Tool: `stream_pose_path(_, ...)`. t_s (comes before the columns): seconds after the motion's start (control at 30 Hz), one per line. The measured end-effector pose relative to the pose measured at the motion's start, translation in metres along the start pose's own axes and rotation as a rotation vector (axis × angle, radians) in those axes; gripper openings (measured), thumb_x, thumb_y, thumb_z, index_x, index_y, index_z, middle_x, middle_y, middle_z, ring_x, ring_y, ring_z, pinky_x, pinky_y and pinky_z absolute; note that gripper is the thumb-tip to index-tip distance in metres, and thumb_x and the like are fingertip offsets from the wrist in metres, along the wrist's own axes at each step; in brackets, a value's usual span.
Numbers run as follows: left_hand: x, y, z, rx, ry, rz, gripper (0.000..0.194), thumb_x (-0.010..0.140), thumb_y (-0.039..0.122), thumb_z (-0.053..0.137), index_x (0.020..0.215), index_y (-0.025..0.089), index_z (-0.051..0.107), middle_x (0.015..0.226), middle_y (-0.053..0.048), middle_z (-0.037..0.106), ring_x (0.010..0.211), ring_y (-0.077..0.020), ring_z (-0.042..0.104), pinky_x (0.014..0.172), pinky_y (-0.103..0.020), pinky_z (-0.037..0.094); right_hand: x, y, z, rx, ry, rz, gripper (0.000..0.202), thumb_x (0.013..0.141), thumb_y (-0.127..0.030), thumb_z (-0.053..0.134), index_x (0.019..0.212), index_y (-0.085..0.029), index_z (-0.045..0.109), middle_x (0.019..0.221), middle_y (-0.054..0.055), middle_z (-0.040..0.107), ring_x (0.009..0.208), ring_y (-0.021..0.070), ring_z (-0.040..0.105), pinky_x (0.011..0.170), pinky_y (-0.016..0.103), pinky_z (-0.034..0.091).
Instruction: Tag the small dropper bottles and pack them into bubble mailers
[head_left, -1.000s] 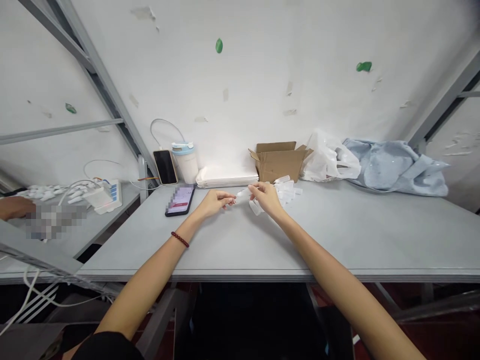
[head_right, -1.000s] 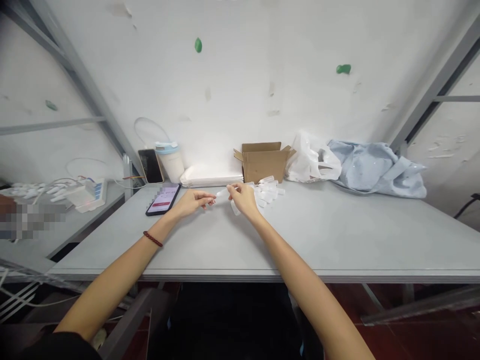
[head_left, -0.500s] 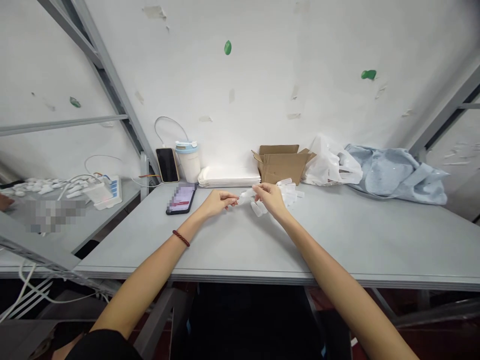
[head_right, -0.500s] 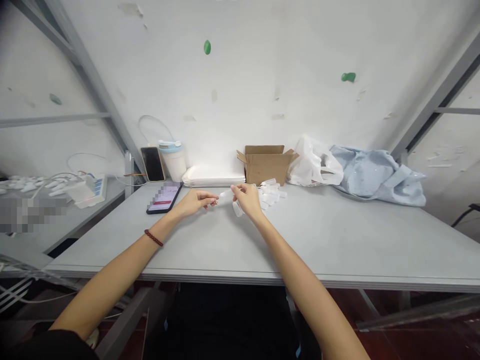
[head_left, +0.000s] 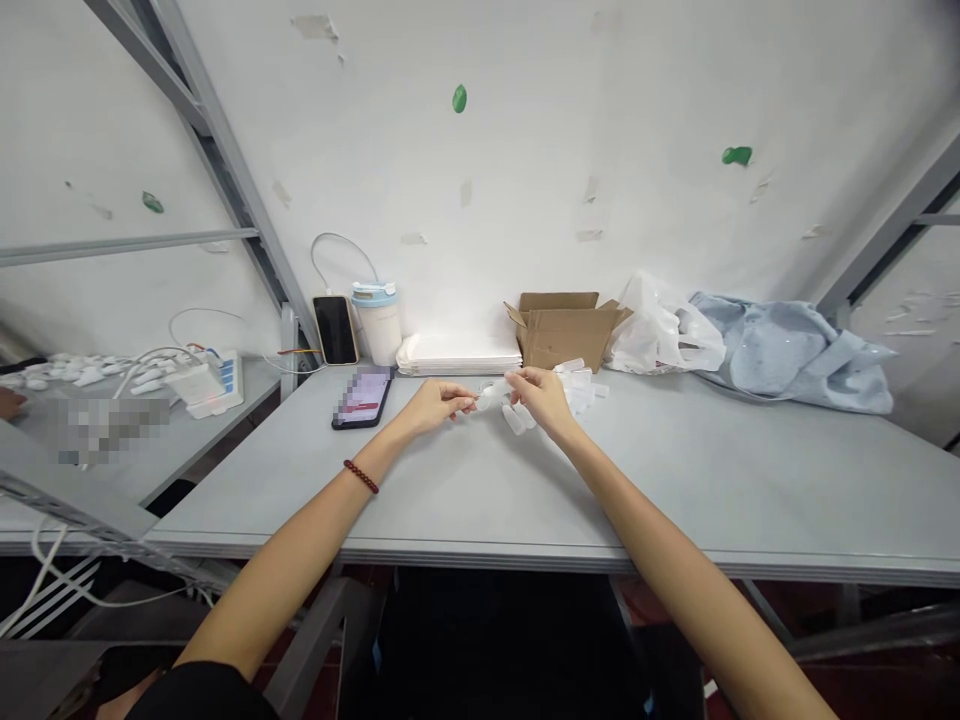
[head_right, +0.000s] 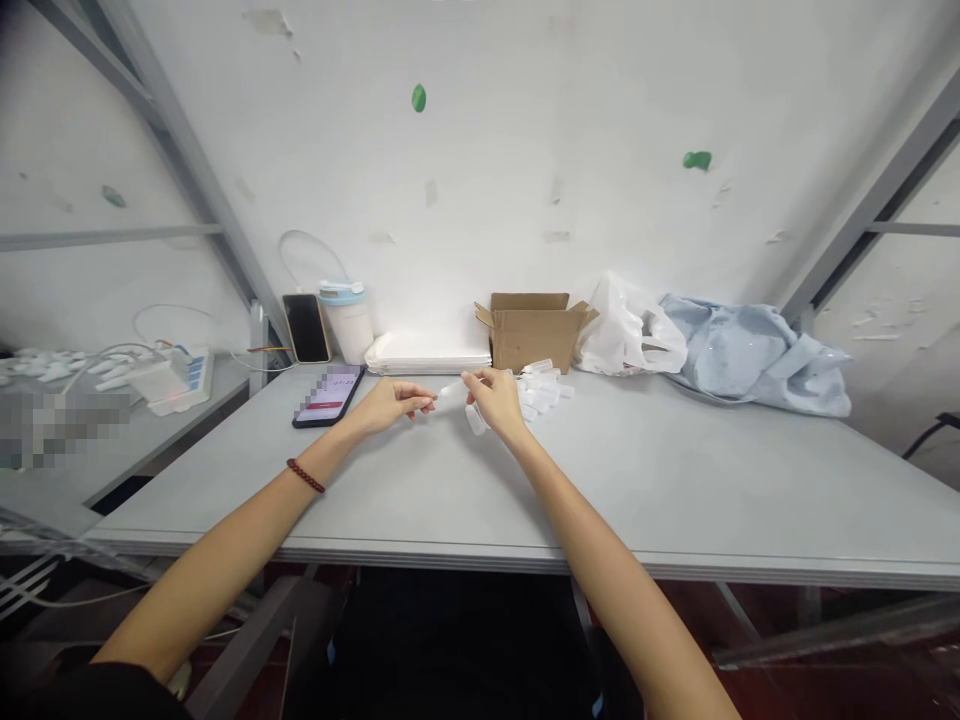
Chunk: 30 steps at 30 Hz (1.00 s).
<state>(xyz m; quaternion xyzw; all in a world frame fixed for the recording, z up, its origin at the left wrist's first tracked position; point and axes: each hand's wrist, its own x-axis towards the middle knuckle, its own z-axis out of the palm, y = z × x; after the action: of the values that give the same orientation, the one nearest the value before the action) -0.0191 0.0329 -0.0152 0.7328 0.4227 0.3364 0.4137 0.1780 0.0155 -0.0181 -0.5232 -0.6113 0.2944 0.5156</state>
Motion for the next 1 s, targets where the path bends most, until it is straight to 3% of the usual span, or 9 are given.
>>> stream_pose_path(0.4, -0.001, 0.001, -0.004, 0.031, -0.022, 0.011, 0.028, 0.071, 0.033, 0.062, 0.087, 0.010, 0.070, 0.080, -0.009, 0.071, 0.071, -0.0170, 0.063, 0.060, -0.027, 0.048, 0.000, -0.001, -0.001, -0.019, -0.098, -0.030, 0.037, 0.076, -0.051, 0.050, 0.060, -0.018, 0.057, 0.054, 0.001, 0.056, 0.052, 0.0120, 0.045, 0.052, 0.025, 0.033)
stream_pose_path(0.73, -0.005, 0.009, -0.007, 0.062, -0.011, 0.068, 0.025, 0.074, 0.034, 0.061, 0.078, 0.012, 0.069, 0.083, -0.010, 0.071, 0.076, -0.0177, 0.063, 0.060, -0.025, 0.048, -0.001, -0.004, -0.002, 0.197, -0.109, 0.030, 0.041, 0.073, -0.053, 0.058, 0.052, -0.017, 0.051, 0.051, 0.000, 0.052, 0.051, 0.0096, 0.042, 0.055, 0.025, 0.034)
stream_pose_path(1.0, -0.005, 0.011, -0.010, 0.057, -0.005, 0.057, 0.021, 0.075, 0.031, 0.061, 0.076, 0.012, 0.069, 0.084, -0.010, 0.071, 0.075, -0.0161, 0.062, 0.059, -0.024, 0.046, -0.002, -0.006, -0.001, 0.192, -0.106, 0.020, 0.042, 0.072, -0.055, 0.058, 0.054, -0.017, 0.052, 0.052, 0.000, 0.053, 0.052, 0.0101, 0.041, 0.055, 0.025, 0.034)
